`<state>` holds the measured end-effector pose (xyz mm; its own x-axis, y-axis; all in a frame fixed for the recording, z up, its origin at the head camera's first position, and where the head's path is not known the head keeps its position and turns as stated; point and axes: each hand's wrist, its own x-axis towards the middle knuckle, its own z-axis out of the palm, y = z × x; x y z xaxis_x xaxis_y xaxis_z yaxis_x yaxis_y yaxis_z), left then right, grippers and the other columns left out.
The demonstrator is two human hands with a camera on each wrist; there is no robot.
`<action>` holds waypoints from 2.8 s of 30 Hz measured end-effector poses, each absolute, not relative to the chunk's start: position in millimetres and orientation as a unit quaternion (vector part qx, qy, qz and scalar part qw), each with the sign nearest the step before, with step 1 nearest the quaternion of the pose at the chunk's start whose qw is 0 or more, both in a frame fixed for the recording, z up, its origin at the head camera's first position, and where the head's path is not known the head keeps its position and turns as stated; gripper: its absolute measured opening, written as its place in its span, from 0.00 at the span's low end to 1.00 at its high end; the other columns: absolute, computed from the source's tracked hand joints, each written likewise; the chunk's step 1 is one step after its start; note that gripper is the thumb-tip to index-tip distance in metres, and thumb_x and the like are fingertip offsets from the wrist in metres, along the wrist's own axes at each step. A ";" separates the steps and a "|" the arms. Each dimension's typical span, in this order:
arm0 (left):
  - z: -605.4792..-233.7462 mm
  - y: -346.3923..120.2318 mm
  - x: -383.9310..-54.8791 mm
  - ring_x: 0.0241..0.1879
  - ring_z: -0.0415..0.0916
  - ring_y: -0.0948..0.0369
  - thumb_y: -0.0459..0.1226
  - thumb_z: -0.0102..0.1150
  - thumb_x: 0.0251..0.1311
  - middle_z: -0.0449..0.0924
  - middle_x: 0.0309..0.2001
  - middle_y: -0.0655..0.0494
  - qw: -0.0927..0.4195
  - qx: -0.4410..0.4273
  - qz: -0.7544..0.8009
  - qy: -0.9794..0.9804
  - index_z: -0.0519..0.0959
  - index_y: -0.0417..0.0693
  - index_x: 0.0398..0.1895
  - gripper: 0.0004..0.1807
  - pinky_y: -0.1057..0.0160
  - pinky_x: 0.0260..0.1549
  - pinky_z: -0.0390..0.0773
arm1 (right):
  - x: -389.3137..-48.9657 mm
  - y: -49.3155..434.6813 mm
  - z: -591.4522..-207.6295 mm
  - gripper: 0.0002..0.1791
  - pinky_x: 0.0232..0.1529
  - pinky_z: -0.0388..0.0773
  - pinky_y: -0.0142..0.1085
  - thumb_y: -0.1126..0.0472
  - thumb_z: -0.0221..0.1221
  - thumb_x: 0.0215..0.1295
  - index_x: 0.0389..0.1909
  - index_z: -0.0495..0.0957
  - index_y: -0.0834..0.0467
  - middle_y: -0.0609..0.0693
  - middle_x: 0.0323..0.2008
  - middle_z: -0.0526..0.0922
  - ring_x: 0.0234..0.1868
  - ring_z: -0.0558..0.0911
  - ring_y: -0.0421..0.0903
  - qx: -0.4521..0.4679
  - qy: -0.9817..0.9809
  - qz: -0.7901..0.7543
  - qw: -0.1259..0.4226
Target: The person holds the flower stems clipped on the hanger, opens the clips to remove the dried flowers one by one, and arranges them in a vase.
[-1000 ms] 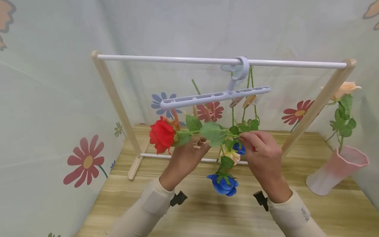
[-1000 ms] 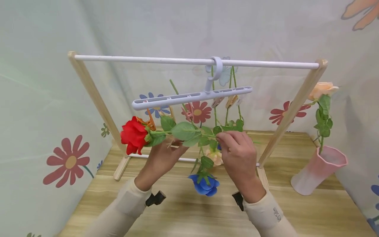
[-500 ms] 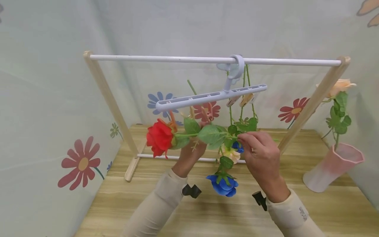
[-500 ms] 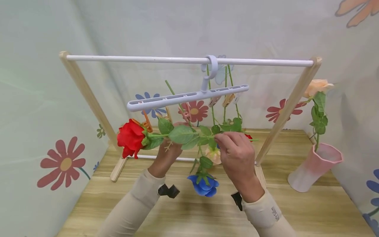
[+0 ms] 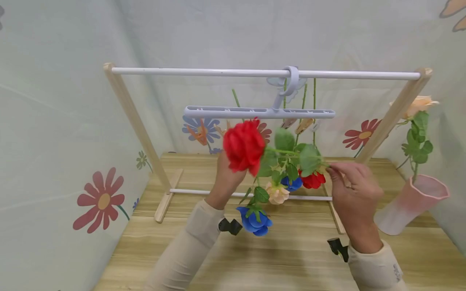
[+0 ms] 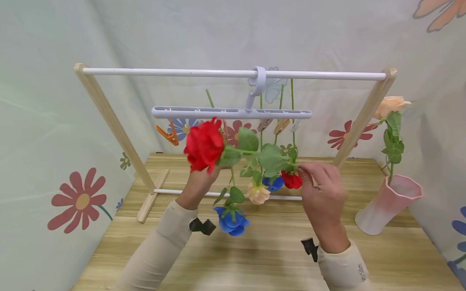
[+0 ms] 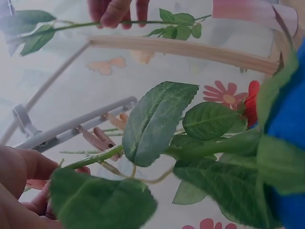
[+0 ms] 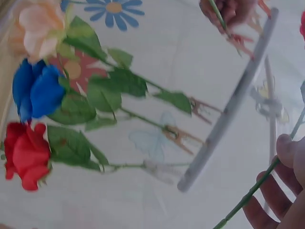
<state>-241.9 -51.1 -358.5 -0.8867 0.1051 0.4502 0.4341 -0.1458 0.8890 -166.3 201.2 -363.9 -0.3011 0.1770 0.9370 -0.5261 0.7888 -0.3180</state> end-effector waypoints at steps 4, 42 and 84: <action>-344.4 -50.8 -238.1 0.34 0.82 0.63 0.37 0.63 0.63 0.87 0.38 0.51 0.082 -0.079 -0.657 -0.745 0.83 0.40 0.44 0.11 0.65 0.34 0.86 | -165.0 224.9 -352.1 0.08 0.50 0.71 0.15 0.70 0.74 0.54 0.34 0.88 0.68 0.61 0.31 0.89 0.40 0.80 0.23 0.028 -0.725 0.348 0.593; -353.0 -62.1 -255.0 0.34 0.82 0.59 0.40 0.62 0.68 0.85 0.40 0.44 0.040 -0.080 -0.652 -0.753 0.83 0.41 0.45 0.11 0.64 0.37 0.86 | -178.0 340.9 -348.0 0.08 0.53 0.59 0.23 0.51 0.51 0.77 0.48 0.74 0.32 0.26 0.38 0.66 0.44 0.66 0.23 -0.366 -0.669 0.483 0.430; -345.4 -53.9 -250.7 0.31 0.80 0.61 0.38 0.62 0.68 0.83 0.37 0.44 0.028 -0.075 -0.656 -0.750 0.82 0.39 0.44 0.10 0.60 0.38 0.87 | -211.3 162.2 -345.9 0.13 0.42 0.78 0.24 0.64 0.65 0.66 0.47 0.82 0.67 0.60 0.42 0.85 0.40 0.82 0.40 0.020 -0.763 0.468 0.445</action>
